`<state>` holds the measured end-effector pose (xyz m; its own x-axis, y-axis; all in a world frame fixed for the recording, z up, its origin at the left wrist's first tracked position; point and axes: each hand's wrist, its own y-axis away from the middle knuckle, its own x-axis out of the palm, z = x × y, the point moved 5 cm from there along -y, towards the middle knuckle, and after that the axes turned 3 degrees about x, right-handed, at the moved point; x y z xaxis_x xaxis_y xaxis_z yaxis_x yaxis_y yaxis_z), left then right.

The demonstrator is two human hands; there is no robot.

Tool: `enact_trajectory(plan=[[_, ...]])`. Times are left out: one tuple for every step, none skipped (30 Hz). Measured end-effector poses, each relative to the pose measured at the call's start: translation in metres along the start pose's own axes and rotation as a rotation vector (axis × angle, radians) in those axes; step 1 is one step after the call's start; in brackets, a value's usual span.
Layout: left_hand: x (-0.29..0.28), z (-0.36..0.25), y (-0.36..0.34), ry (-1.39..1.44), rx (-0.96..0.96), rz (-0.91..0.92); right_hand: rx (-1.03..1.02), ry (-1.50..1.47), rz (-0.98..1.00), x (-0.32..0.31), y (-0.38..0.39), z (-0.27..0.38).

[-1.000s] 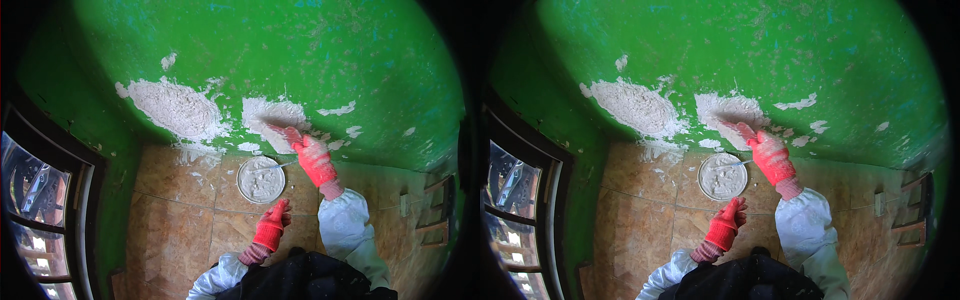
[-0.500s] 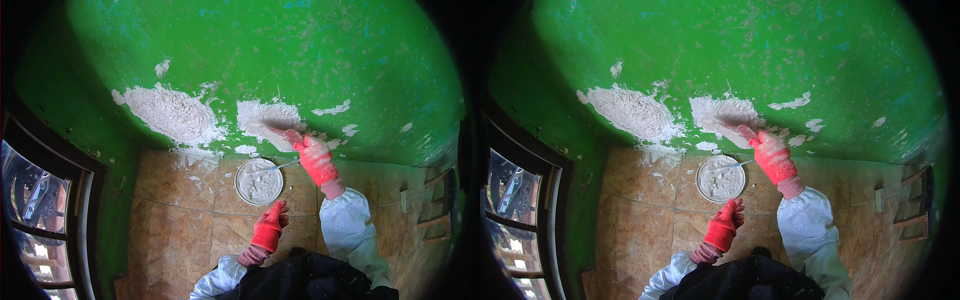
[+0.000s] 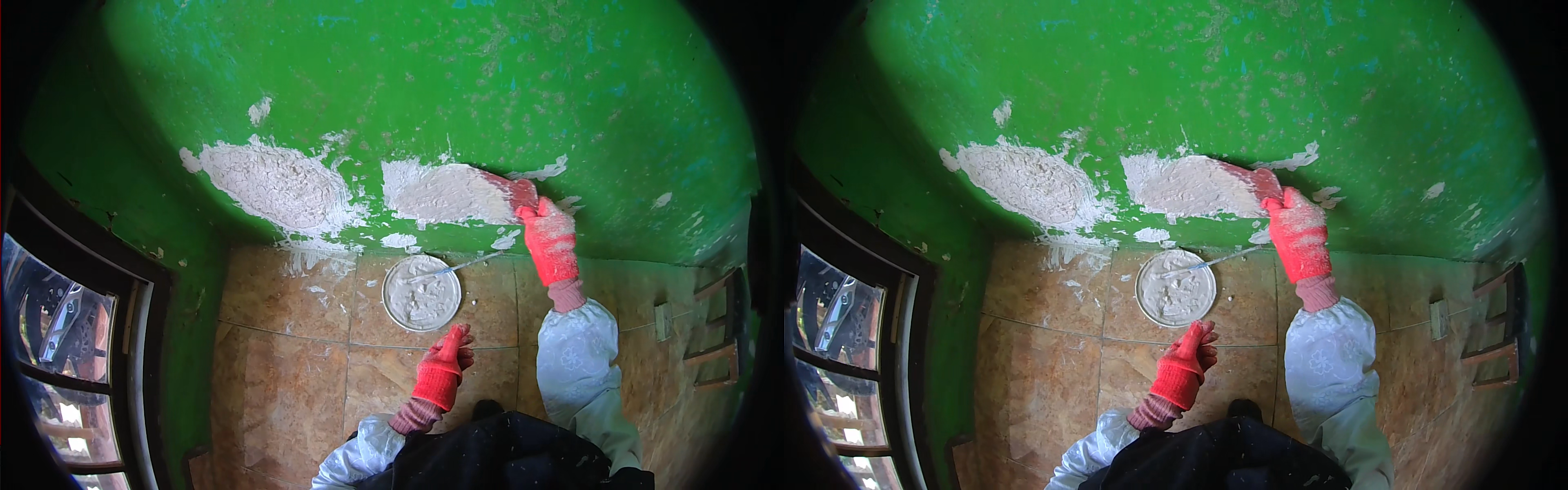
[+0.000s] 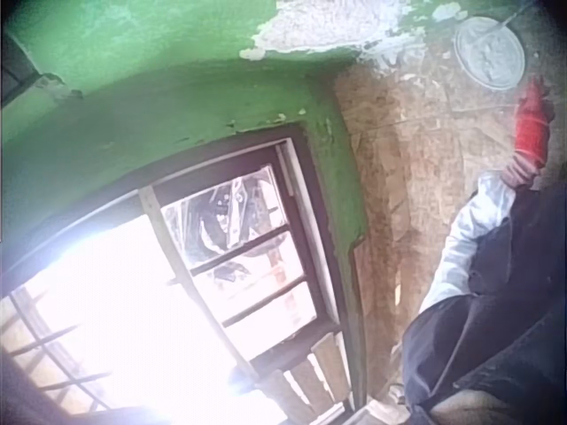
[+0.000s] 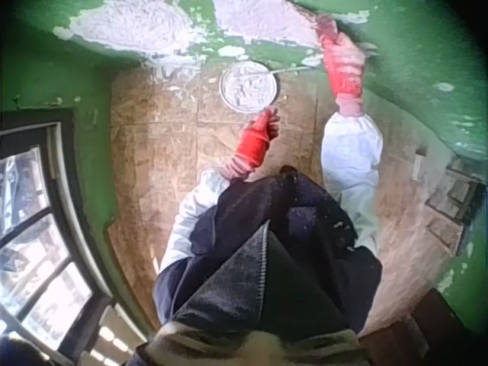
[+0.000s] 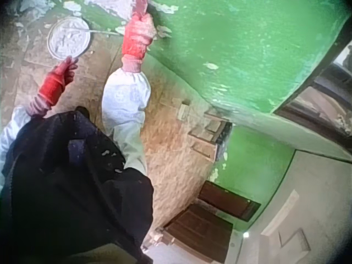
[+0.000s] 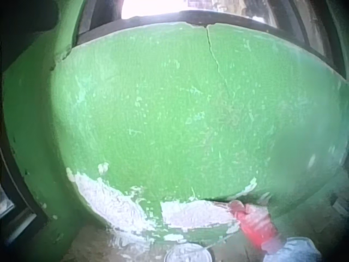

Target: The person uses a scraper to scoop white putty from a bucket onto a red handheld board and then applies the putty to holes and cracks in a green wall.

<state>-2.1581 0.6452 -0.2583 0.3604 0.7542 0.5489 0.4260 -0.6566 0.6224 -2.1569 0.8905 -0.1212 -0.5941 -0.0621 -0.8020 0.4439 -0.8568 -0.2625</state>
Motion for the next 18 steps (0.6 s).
enact_trajectory(plan=[[0.002,0.000,0.001,0.000,-0.001,0.005,0.021,-0.049,-0.022,-0.007,0.001,-0.005],[0.003,-0.002,0.002,-0.004,0.029,0.012,0.042,-0.099,-0.043,-0.013,0.002,-0.011],[0.004,-0.004,0.003,-0.010,0.061,0.017,0.103,-0.096,-0.018,-0.015,0.003,-0.019],[0.004,-0.006,0.004,-0.010,0.062,0.018,0.103,-0.097,-0.020,-0.017,0.006,-0.022],[0.003,-0.008,0.005,-0.012,0.031,0.007,0.136,-0.201,-0.023,-0.018,0.011,-0.028],[0.002,-0.008,0.006,-0.015,0.000,-0.009,0.169,-0.307,-0.024,-0.016,0.016,-0.032],[0.002,-0.008,0.005,-0.016,0.002,-0.010,0.226,-0.404,0.020,-0.009,0.020,-0.037],[0.001,-0.007,0.005,-0.022,-0.016,-0.020,0.226,-0.407,0.021,0.000,0.021,-0.040],[0.001,-0.005,0.005,-0.029,-0.036,-0.028,0.190,-0.348,0.053,0.013,0.023,-0.041],[0.002,-0.003,0.005,-0.030,-0.037,-0.026,0.153,-0.286,0.086,0.022,0.024,-0.038],[0.003,-0.002,0.005,-0.013,-0.028,-0.016,0.130,-0.149,0.122,0.029,0.025,-0.034],[0.004,-0.002,0.005,0.002,-0.017,-0.010,0.129,-0.152,0.123,0.031,0.024,-0.028],[0.004,-0.002,0.005,0.001,-0.015,-0.013,0.119,-0.069,0.147,0.034,0.022,-0.023],[0.005,-0.002,0.004,0.003,-0.007,-0.008,0.109,0.014,0.171,0.035,0.020,-0.020],[0.004,-0.002,0.004,0.005,0.000,-0.005,0.138,-0.077,0.154,0.039,0.016,-0.023],[0.002,-0.002,0.004,0.003,0.000,-0.007,0.140,-0.079,0.155,0.038,0.014,-0.027],[0.000,-0.003,0.004,-0.024,0.019,-0.012,0.150,-0.137,0.126,0.034,0.013,-0.030],[0.000,-0.003,0.003,-0.047,0.037,-0.014,0.158,-0.190,0.097,0.025,0.013,-0.028]])
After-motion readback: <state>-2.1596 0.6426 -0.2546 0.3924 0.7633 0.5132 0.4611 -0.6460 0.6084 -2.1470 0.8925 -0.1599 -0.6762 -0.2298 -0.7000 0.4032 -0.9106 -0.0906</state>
